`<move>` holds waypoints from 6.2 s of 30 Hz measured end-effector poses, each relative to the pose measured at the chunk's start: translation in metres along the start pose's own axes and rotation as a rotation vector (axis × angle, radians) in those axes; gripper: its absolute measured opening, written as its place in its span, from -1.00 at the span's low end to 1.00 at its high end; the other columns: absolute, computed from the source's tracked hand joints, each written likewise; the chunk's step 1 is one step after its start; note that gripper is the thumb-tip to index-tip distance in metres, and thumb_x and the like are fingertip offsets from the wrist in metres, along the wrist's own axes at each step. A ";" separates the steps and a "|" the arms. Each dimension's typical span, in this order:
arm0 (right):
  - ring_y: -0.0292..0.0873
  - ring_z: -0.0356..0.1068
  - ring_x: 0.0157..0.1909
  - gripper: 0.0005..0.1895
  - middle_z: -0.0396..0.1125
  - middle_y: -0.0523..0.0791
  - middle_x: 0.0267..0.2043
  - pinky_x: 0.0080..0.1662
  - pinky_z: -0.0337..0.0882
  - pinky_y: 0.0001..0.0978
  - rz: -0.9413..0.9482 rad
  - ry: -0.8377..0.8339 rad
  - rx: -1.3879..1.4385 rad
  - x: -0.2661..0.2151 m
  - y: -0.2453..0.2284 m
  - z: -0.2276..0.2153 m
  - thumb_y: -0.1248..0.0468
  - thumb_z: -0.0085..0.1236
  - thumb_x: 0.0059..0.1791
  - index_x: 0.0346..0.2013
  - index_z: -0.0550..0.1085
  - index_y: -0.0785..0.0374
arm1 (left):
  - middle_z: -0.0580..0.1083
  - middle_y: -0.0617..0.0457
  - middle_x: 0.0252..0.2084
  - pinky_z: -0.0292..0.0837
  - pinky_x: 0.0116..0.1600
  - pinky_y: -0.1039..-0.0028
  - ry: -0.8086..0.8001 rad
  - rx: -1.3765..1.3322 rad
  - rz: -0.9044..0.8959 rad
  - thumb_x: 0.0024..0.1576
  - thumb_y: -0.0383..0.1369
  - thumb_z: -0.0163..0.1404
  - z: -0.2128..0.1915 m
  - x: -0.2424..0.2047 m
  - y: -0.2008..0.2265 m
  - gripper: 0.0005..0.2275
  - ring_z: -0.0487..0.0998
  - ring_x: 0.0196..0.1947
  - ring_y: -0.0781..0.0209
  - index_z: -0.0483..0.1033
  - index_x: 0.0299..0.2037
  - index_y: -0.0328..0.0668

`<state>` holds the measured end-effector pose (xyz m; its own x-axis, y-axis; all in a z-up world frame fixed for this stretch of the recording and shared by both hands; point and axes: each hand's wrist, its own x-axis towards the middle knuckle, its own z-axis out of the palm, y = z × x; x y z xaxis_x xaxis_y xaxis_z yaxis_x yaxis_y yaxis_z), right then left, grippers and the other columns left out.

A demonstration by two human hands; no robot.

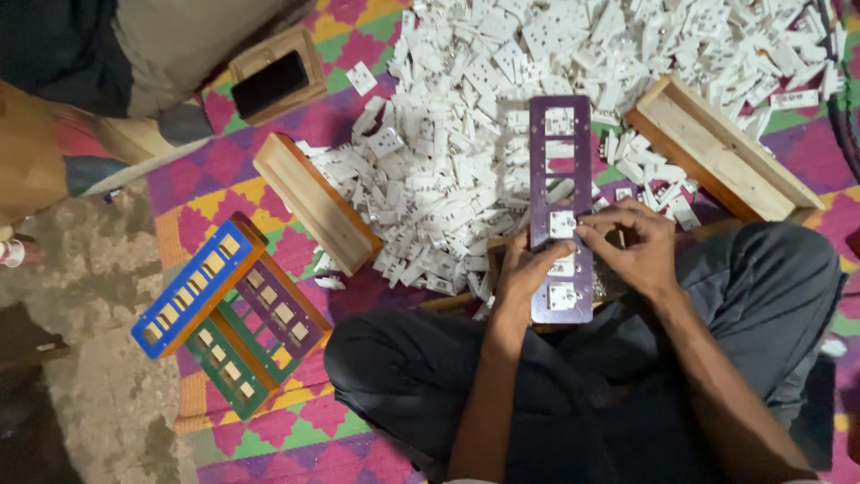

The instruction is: The person sits on a mat and assembles white plastic electrical sockets into a purple multi-gang frame. They pick sockets from a large pile, insert them into the frame, and secure them with small metal screws from a wooden box. The person also handles a green multi-gang frame and a red socket.

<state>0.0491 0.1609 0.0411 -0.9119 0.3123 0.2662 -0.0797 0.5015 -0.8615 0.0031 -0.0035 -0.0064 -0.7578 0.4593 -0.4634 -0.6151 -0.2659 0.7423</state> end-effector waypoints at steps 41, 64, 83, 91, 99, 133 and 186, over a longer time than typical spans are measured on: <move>0.16 0.48 -0.10 -0.72 0.46 0.14 -0.10 0.03 0.51 -0.06 -0.270 -0.135 -0.548 0.247 0.106 0.082 0.42 0.13 0.07 0.06 0.60 0.31 | 0.57 -0.15 -0.10 0.52 -0.18 0.39 0.290 -0.229 0.072 0.21 -0.26 0.14 -0.006 0.010 0.019 -0.71 0.59 -0.23 0.15 0.51 0.05 -0.24; -0.34 0.36 -0.44 -0.65 0.47 -0.13 -0.35 -0.34 0.36 -0.49 0.715 -0.085 0.739 -0.013 0.066 0.020 0.12 -0.02 0.22 -0.20 0.56 0.33 | 0.21 -0.13 0.38 0.34 0.29 0.30 -0.100 0.374 0.425 0.10 -0.45 0.20 0.012 0.000 0.008 -0.21 0.31 0.31 0.06 -0.03 0.52 -0.10; 0.08 0.53 -0.17 -0.90 0.51 0.01 -0.28 -0.05 0.49 -0.10 0.029 -0.890 -0.791 -0.042 -0.002 0.047 0.21 0.22 -0.05 -0.34 0.61 0.14 | 0.56 0.05 -0.18 0.50 -0.18 0.55 0.373 0.219 0.559 0.21 -0.45 0.14 -0.016 -0.013 0.053 -0.77 0.54 -0.28 0.40 0.48 0.02 -0.36; 0.18 0.49 -0.16 -0.69 0.47 0.15 -0.18 -0.16 0.47 -0.10 -0.114 -0.419 -0.084 -0.030 0.009 0.030 0.45 0.22 -0.18 -0.14 0.54 0.42 | 0.58 0.08 -0.17 0.51 -0.18 0.54 0.116 -0.014 0.270 0.20 -0.53 0.13 -0.014 -0.006 0.035 -0.79 0.56 -0.27 0.38 0.50 0.03 -0.34; -0.34 0.41 -0.33 -0.79 0.51 -0.12 -0.24 -0.27 0.42 -0.54 0.691 -0.179 0.791 0.005 0.051 0.034 0.46 0.12 0.08 -0.01 0.58 0.42 | 0.59 0.06 -0.14 0.52 -0.11 0.54 0.044 0.186 0.367 0.15 -0.50 0.19 -0.002 -0.006 0.023 -0.75 0.57 -0.21 0.36 0.54 0.03 -0.30; 0.16 0.50 -0.24 -0.78 0.49 0.06 -0.30 -0.14 0.49 -0.08 0.228 -0.454 -0.533 -0.031 0.006 -0.003 0.26 0.34 -0.18 -0.27 0.62 0.22 | 0.59 0.07 -0.19 0.49 -0.19 0.51 0.223 0.262 0.272 0.17 -0.55 0.08 -0.010 0.001 0.018 -0.82 0.57 -0.28 0.38 0.53 -0.03 -0.36; 0.02 0.51 -0.34 -0.71 0.52 0.04 -0.35 -0.18 0.49 -0.17 0.388 -0.427 -0.497 -0.019 0.013 -0.022 0.08 0.41 -0.17 -0.30 0.66 0.20 | 0.58 0.05 -0.27 0.45 -0.24 0.50 0.134 0.423 0.324 0.15 -0.52 0.09 -0.003 0.001 0.001 -0.82 0.53 -0.35 0.36 0.55 -0.06 -0.38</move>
<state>0.0741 0.1788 0.0345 -0.9222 0.2518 -0.2935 0.3769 0.7552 -0.5363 0.0011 -0.0064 -0.0075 -0.9320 0.2915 -0.2154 -0.2251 0.0003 0.9743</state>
